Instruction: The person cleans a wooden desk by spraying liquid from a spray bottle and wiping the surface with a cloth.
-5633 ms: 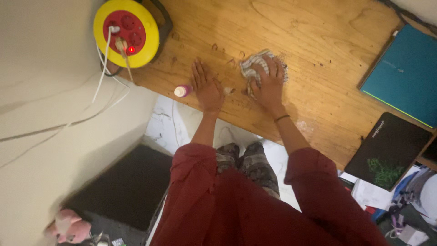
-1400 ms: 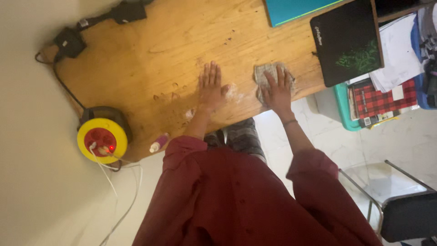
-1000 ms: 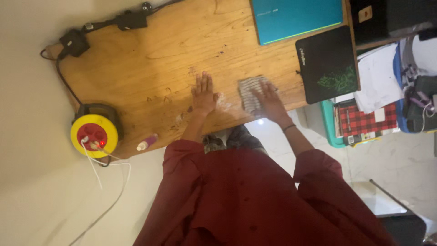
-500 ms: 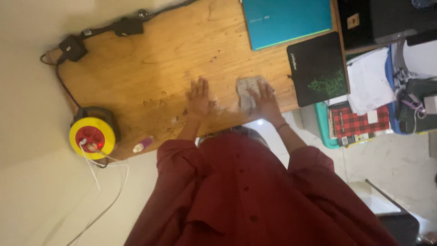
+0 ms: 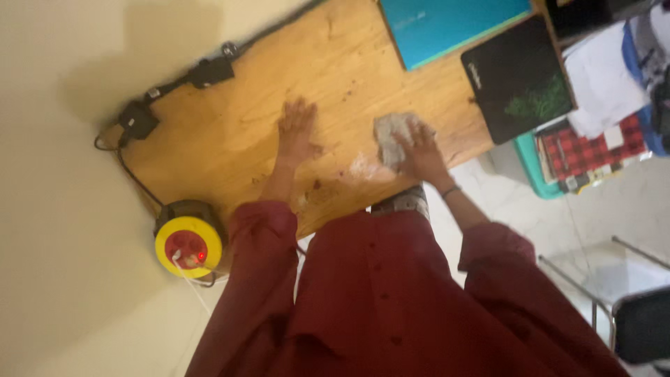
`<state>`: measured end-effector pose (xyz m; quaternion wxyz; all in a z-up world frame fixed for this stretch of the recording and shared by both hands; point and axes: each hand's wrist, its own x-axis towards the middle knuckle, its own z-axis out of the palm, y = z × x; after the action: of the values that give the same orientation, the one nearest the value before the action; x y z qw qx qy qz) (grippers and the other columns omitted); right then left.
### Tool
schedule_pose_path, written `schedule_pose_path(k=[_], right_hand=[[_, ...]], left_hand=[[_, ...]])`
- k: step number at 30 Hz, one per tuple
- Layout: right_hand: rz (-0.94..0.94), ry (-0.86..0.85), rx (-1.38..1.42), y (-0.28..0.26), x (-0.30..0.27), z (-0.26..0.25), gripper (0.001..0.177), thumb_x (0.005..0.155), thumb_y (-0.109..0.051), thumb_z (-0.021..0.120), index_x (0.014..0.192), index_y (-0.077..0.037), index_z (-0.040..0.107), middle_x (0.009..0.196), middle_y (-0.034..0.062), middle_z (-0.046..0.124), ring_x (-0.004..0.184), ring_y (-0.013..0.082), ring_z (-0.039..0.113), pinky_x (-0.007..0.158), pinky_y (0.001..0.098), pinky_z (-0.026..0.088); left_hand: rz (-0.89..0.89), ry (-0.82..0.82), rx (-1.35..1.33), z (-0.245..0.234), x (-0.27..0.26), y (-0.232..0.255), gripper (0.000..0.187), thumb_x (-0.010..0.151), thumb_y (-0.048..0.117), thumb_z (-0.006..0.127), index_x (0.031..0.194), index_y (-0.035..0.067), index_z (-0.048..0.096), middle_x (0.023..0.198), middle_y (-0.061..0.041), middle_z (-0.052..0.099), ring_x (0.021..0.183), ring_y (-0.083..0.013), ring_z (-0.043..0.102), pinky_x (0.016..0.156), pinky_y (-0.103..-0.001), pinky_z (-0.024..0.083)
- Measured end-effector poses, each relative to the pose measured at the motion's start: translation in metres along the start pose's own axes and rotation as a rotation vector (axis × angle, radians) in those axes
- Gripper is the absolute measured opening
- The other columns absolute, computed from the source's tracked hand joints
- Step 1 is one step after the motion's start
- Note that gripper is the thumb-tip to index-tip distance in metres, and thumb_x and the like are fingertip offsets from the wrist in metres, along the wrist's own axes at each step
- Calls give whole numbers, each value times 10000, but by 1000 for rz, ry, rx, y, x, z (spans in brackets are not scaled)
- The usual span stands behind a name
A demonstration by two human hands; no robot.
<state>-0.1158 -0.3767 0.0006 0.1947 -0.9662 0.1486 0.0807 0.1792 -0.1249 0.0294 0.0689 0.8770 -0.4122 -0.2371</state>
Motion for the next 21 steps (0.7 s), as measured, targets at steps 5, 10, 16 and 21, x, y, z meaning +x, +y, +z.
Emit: schedule_pose_path(k=[5, 10, 16, 21], right_hand=[[185, 24, 74, -22, 37, -14, 994, 770, -411, 857, 1614, -286, 345, 1702, 245, 103, 1517, 550, 115, 1213, 612, 247], [228, 21, 16, -71, 32, -6, 1037, 764, -450, 852, 1620, -222, 315, 1653, 290, 55, 1488, 584, 88, 1188, 647, 208], [259, 28, 84, -48, 15, -13, 941, 779, -421, 822, 1578, -265, 350, 1688, 204, 94, 1529, 514, 113, 1248, 620, 222], [352, 105, 129, -75, 45, -4, 891, 873, -367, 791, 1618, -212, 330, 1702, 273, 48, 1518, 568, 46, 1238, 636, 183]], left_hand=[[-3, -122, -169, -16, 13, 18, 1192, 690, 524, 899, 1637, 222, 241, 1735, -101, -1, 1573, -402, -91, 1211, -687, 77], [-30, -122, -135, -19, -1, 28, 1286, 654, 567, 896, 1656, 222, 168, 1721, -88, -45, 1563, -385, -134, 1210, -679, 22], [-76, -99, -156, -20, -2, 30, 1285, 634, 573, 911, 1646, 246, 190, 1727, -72, -54, 1570, -357, -138, 1243, -645, -6], [-56, -65, -221, -18, -3, 27, 1261, 681, 560, 915, 1661, 263, 180, 1749, -50, -52, 1585, -342, -132, 1241, -654, 13]])
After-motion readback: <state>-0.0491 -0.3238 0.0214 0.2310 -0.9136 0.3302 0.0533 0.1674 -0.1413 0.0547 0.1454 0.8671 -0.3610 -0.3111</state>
